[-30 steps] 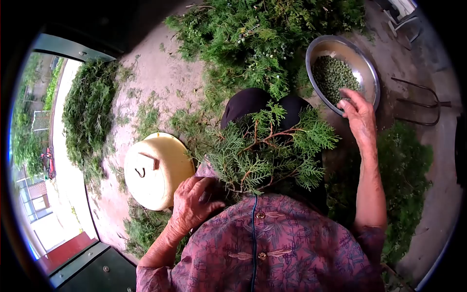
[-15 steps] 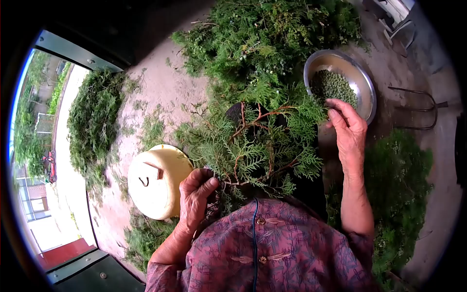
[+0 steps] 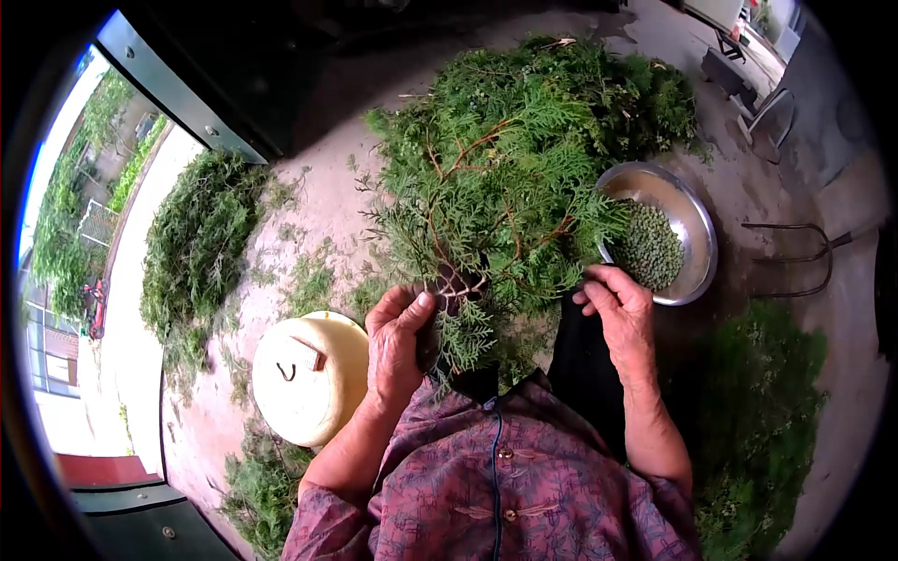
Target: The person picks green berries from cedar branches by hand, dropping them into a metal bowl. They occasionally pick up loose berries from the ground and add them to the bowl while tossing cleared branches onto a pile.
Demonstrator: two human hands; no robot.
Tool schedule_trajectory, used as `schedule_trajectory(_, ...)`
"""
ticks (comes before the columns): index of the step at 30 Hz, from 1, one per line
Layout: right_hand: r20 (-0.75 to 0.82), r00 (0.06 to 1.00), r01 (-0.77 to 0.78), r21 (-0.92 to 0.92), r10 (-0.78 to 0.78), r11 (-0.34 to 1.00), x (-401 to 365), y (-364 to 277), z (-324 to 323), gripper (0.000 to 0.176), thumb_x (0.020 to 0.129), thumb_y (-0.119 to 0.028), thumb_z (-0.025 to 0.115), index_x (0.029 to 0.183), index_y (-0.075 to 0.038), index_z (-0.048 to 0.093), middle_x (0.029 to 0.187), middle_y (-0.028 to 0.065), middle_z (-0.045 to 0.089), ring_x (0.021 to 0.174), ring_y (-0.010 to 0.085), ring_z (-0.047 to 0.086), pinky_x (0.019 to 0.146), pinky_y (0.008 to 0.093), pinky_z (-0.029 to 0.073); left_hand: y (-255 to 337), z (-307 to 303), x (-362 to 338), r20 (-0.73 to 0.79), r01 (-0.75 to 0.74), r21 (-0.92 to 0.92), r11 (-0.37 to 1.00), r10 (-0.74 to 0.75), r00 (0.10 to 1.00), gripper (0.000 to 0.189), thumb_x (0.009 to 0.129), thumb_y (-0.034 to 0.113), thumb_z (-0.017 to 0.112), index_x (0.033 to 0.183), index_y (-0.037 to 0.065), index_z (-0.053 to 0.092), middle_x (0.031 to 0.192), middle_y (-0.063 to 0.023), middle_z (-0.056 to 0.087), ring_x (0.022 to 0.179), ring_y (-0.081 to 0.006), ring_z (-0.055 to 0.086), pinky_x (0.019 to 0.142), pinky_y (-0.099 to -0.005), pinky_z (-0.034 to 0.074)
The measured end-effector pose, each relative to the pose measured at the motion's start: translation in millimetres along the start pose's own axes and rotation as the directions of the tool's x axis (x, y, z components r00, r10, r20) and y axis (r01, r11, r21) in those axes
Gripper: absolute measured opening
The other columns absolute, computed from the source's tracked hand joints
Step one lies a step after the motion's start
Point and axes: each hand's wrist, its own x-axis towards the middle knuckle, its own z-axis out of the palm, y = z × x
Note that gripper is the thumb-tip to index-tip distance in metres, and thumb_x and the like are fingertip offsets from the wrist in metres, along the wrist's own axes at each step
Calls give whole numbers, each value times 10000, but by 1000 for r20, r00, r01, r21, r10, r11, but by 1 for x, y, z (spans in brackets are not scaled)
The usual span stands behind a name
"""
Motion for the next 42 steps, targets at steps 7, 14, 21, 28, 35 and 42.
schedule_trajectory(7,81,995,77,-132,-67,988,4,-7,-1,167,822,-9,562,981,12,610,824,64,626,661,102,600,576,222,463,7,9,17,169,149,-188,971,-117,979,122,880,172,563,897,53,538,675,8,527,497,-73,444,431,-206,367)
schedule_trajectory(14,90,993,-59,-226,81,972,10,25,-9,159,823,-15,553,969,10,609,805,69,629,633,113,607,572,225,466,-17,-5,33,438,380,-584,718,-116,892,97,890,68,460,946,27,528,716,-8,513,475,-105,446,426,-210,386)
schedule_trajectory(21,135,974,-89,-503,180,860,9,91,-7,222,806,-129,588,998,-21,612,904,108,639,860,181,597,729,295,450,-50,6,17,219,493,-102,864,-464,858,162,821,101,638,941,-7,620,712,-22,596,470,-72,494,383,-203,403)
schedule_trajectory(28,167,870,-415,-255,463,873,-10,140,-37,224,832,-101,550,1013,18,609,903,81,633,779,169,599,646,277,469,-40,-26,39,189,474,-112,873,-450,873,62,800,44,616,850,14,595,659,-13,572,500,-88,523,430,-212,437)
schedule_trajectory(35,57,953,-274,-252,297,928,-12,56,-8,196,813,-34,533,985,23,608,698,58,604,586,89,557,502,226,438,183,-232,70,-472,-629,-237,741,478,741,545,890,317,534,1280,4,317,1275,-195,427,1196,-296,425,1014,-452,345)
schedule_trajectory(42,95,947,-274,-253,306,928,-17,57,-5,194,826,-75,549,993,0,611,782,52,632,645,101,600,544,217,470,158,-315,109,-177,-339,-517,786,289,941,290,896,250,534,1104,49,524,1111,-127,587,998,-261,569,838,-421,473)
